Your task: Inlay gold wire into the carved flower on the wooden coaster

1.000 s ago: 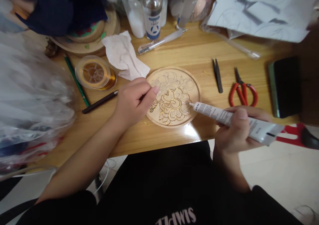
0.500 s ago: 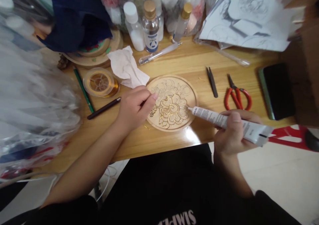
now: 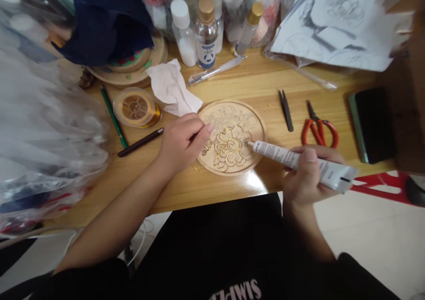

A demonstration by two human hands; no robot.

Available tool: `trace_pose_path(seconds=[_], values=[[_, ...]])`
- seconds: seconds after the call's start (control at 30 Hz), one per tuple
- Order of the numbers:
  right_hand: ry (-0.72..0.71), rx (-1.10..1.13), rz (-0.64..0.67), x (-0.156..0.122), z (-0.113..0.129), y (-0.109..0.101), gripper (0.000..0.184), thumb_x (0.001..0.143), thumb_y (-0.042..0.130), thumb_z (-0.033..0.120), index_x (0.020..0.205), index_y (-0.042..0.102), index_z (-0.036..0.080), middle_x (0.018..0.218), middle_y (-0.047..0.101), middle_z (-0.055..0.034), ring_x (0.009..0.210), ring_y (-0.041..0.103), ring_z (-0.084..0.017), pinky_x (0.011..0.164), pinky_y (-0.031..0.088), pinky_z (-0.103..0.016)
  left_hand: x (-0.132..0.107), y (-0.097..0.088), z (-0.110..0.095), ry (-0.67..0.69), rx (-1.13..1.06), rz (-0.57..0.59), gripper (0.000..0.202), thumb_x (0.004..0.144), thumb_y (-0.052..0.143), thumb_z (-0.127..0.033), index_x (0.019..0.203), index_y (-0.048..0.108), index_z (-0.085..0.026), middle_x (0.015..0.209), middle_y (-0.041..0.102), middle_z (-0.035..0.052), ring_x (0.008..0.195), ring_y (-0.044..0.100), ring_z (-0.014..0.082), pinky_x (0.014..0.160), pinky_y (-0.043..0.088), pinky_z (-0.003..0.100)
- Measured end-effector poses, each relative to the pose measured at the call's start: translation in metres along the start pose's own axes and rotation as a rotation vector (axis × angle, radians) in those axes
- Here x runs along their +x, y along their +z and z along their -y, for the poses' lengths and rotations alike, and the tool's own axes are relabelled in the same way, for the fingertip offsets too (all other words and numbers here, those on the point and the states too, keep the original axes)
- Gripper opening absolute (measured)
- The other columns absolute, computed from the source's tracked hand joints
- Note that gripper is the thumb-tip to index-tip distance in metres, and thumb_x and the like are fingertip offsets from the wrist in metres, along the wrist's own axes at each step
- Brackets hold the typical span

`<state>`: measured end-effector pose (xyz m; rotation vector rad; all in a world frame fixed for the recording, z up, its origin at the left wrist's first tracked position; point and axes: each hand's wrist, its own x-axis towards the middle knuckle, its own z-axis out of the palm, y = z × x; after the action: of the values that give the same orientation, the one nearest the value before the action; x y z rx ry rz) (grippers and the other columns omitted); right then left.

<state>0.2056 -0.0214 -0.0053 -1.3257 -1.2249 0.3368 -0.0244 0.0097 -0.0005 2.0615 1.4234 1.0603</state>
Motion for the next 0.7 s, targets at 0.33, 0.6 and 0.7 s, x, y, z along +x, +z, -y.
trace_pose_path(seconds=[0.33, 0.6, 0.7], values=[[0.038, -0.030, 0.023, -0.0040, -0.0029, 0.0014, 0.018, 0.084, 0.065, 0.036, 0.071, 0.065, 0.024, 0.064, 0.064, 0.0045, 0.049, 0.056, -0.013, 0.047, 0.041, -0.029, 0.0002, -0.0007, -0.0006, -0.034, 0.014, 0.021, 0.041, 0.093, 0.049, -0.023, 0.055, 0.032, -0.020, 0.054, 0.032, -0.0045, 0.051, 0.037, 0.0098, 0.051, 0.031, 0.027], [0.053, 0.002, 0.006, -0.0037, -0.0037, 0.0011, 0.018, 0.084, 0.065, 0.035, 0.072, 0.064, 0.023, 0.064, 0.062, 0.0043, 0.048, 0.054, -0.012, 0.047, 0.041, -0.027, -0.0006, 0.0006, 0.0003, -0.013, -0.017, -0.003, 0.041, 0.093, 0.050, -0.021, 0.055, 0.035, -0.019, 0.055, 0.033, -0.0047, 0.052, 0.037, 0.0094, 0.051, 0.030, 0.026], [0.072, -0.002, 0.039, -0.0042, -0.0024, -0.0005, 0.017, 0.085, 0.064, 0.034, 0.073, 0.064, 0.022, 0.064, 0.061, 0.0040, 0.049, 0.055, -0.011, 0.046, 0.041, -0.026, -0.0007, 0.0003, 0.0002, -0.011, -0.015, 0.003, 0.041, 0.094, 0.049, -0.021, 0.055, 0.036, -0.019, 0.055, 0.035, -0.0044, 0.052, 0.038, 0.0095, 0.051, 0.031, 0.026]])
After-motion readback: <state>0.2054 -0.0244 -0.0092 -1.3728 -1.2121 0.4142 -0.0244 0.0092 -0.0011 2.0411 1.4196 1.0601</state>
